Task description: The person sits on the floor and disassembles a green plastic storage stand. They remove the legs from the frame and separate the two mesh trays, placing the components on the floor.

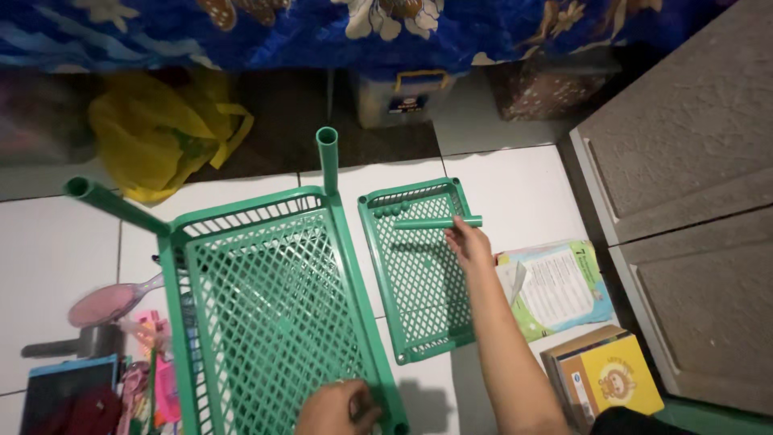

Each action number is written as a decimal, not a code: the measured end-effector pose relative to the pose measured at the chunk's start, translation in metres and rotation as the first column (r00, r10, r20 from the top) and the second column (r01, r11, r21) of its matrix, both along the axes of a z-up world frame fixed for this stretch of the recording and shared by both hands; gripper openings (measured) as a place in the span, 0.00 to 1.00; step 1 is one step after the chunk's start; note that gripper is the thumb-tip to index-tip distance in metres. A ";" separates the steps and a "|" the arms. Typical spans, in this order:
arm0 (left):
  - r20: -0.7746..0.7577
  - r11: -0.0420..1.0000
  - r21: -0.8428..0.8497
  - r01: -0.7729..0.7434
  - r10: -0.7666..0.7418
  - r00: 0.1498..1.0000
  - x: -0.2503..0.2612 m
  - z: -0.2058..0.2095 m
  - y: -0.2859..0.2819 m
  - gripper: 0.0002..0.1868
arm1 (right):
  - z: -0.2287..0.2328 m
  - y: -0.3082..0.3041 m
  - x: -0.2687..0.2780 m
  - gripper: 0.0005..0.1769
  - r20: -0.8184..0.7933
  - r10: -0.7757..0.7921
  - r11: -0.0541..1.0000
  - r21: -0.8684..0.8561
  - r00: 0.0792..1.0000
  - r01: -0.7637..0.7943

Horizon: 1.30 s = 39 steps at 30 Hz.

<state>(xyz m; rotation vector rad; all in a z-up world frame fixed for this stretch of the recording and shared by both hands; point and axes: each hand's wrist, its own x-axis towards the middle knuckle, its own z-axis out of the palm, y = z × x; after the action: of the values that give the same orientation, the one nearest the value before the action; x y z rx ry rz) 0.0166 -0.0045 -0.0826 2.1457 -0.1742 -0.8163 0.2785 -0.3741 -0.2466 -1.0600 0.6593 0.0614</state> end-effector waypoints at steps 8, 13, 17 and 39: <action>0.017 0.998 0.013 0.067 -0.067 0.998 -0.029 -0.118 0.005 0.06 | -0.064 0.037 0.042 0.13 -0.075 0.025 0.999 -0.024 0.997 -0.027; -0.265 0.998 0.047 0.030 -0.016 0.964 -0.026 -0.162 -0.001 0.07 | -0.079 0.046 0.057 0.13 -0.181 -0.006 0.997 -0.073 0.983 -0.007; -0.103 1.000 -0.007 0.029 -0.030 0.994 -0.039 -0.173 -0.005 0.07 | -0.084 0.050 0.065 0.13 -0.196 -0.025 0.994 -0.109 0.980 0.003; 0.285 0.997 -0.074 0.000 0.021 0.958 -0.070 -0.175 -0.034 0.04 | 0.027 0.075 0.050 0.05 0.187 0.070 0.987 -0.156 0.980 -0.041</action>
<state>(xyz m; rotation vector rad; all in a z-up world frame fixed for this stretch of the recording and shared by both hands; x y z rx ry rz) -0.0532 -0.0382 -0.2579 2.1843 -0.3363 -0.4823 0.3281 -0.2996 -0.2196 -1.2138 0.4645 -0.0429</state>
